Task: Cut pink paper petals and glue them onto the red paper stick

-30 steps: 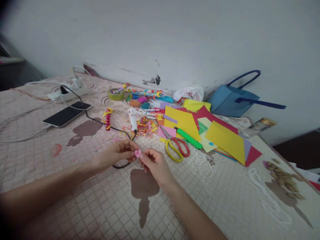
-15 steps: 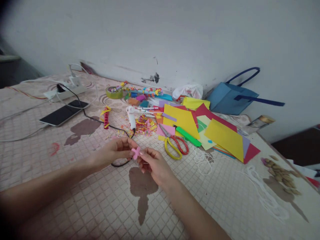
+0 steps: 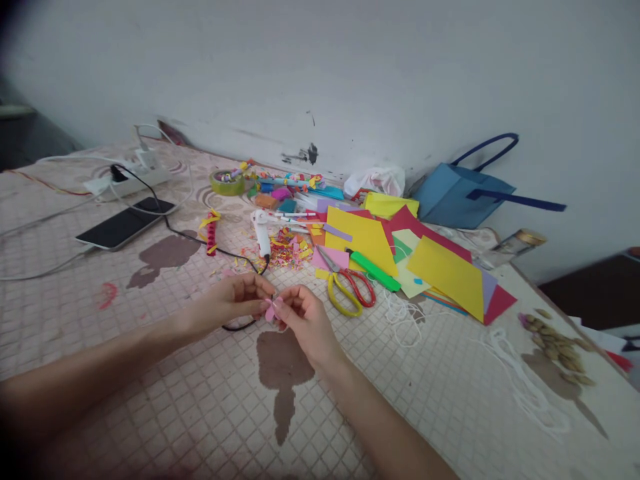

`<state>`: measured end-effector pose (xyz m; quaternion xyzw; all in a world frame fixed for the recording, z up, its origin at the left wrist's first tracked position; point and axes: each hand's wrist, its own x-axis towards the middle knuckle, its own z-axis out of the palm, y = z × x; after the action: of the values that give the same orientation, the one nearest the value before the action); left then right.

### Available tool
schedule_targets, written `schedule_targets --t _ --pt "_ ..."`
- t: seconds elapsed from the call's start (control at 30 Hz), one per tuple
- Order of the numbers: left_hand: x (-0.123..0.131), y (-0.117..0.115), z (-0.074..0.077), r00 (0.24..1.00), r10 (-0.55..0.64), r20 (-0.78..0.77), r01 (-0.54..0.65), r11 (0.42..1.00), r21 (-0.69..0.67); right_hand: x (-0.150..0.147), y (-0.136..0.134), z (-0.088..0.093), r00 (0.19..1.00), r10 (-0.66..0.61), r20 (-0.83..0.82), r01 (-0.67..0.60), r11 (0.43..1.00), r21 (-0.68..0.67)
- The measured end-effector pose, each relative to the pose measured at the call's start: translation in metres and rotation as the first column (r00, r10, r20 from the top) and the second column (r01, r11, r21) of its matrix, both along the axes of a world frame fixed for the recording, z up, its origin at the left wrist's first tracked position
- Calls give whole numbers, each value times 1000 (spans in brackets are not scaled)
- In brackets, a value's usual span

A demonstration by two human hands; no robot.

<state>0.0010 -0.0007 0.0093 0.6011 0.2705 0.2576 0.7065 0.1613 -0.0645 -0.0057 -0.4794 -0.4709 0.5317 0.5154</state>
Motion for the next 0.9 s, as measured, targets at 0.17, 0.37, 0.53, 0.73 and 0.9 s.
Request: schedule_targets --t 0.17,0.37,0.53,0.73,0.9 --pt "0 1 -5 1000 11 -18 -10 998 62 0 0 1 998 14 63 -15 1000 13" --pt "-15 26 6 983 141 -120 -88 927 365 3 0 0 938 -44 343 8 994 105" --pt "-44 61 16 799 489 -349 -87 668 739 18 4 -8 778 -26 628 -45 994 97" --pt "-55 72 3 709 458 -537 178 620 764 26 9 -11 669 -65 741 -73 986 153" --pt "-55 71 6 746 346 -569 294 595 748 28 10 -13 691 -47 721 -85 986 146"
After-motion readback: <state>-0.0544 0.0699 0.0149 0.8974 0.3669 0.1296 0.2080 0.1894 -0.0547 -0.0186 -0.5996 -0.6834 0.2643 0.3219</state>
